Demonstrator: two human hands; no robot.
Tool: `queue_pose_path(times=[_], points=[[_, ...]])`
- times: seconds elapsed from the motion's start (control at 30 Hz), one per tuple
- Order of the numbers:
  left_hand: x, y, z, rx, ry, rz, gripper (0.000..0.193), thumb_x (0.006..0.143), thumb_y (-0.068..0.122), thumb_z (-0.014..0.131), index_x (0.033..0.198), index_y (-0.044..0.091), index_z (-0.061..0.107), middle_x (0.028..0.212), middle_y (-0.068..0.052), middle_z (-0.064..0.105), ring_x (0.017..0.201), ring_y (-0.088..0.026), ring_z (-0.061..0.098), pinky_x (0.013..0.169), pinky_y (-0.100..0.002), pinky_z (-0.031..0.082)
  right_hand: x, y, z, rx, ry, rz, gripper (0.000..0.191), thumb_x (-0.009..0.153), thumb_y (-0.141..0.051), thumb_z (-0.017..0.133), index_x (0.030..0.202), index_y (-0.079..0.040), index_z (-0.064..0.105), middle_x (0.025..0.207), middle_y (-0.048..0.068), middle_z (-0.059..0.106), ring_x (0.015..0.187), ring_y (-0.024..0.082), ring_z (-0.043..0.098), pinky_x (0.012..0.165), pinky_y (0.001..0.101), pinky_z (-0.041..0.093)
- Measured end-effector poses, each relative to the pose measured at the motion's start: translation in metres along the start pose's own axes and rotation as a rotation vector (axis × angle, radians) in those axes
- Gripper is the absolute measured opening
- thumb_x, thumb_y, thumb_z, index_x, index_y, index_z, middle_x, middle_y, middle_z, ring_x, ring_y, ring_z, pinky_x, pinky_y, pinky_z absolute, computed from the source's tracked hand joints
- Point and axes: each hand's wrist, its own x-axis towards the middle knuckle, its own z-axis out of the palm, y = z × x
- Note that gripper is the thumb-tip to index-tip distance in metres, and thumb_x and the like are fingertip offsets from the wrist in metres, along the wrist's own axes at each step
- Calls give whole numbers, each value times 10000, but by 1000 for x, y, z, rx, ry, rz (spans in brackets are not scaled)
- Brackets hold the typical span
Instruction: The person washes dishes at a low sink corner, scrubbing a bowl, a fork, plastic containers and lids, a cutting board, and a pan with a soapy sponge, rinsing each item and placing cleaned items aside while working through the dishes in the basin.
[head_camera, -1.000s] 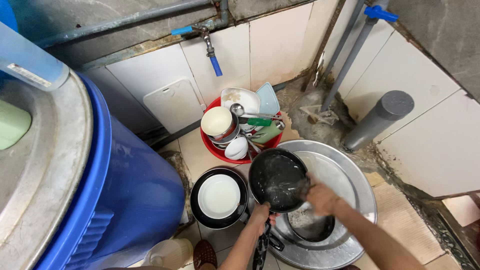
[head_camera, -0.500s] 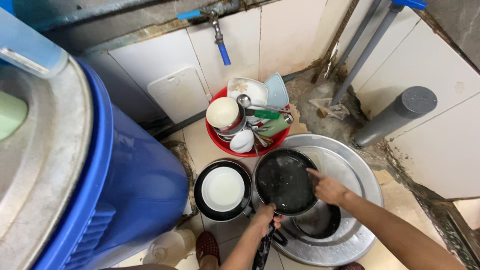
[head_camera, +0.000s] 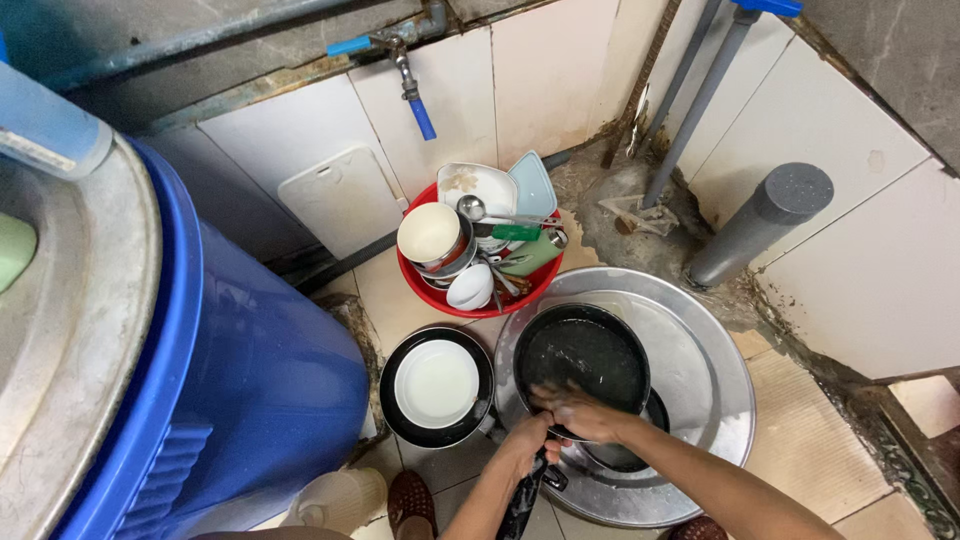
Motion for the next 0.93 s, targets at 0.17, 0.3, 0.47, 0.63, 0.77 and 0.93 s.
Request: queue_pose_path(times=[0.17,0.3,0.47,0.63,0.77,0.93], points=[[5,-10,-1,-96,-14,-28,196,1060,131,386,1009,-7,514,773,-195,631,490,-121,403,424,-289,355,7,-16,-40,-386,-32,211,688,1005,-388,343,1631,-212,116,1728,16,4,1576,272,-29,1237,538,-15],[7,-15,-2,-129,-7,17,145,1042,114,399,988,18,493,753,-195,604,482,-129,394,417,-287,333,-6,-13,-62,-391,44,446,758,1055,-590,302,1645,-181,57,1724,34,34,1598,287,22,1292,476,17],[10,0,-11,-127,40,2,167,1036,133,393,980,16,498,736,-198,601,457,-136,375,403,-285,316,-7,20,-35,-323,-88,517,867,1058,-603,327,1646,-55,1,1731,140,-38,1586,297,53,1262,394,136],[9,10,-11,-105,-49,32,239,1047,134,377,977,-28,539,722,-168,592,460,-115,378,401,-279,317,-9,25,-13,266,-144,-3,709,1122,-615,273,1456,-7,418,1448,204,348,1318,304,337,1086,381,329],[10,6,-7,-90,-33,47,285,1082,182,357,1011,-9,555,735,-137,593,490,-109,393,423,-266,308,19,-25,-24,935,-177,148,596,1099,-644,267,1191,-137,565,783,152,575,715,248,534,632,344,414],[22,-9,-19,-90,-13,90,187,1078,152,389,1085,-5,491,745,-143,588,484,-129,387,423,-287,337,59,-59,-48,1434,303,-25,610,1144,-617,466,1080,-10,452,776,-60,399,661,88,382,530,260,348]])
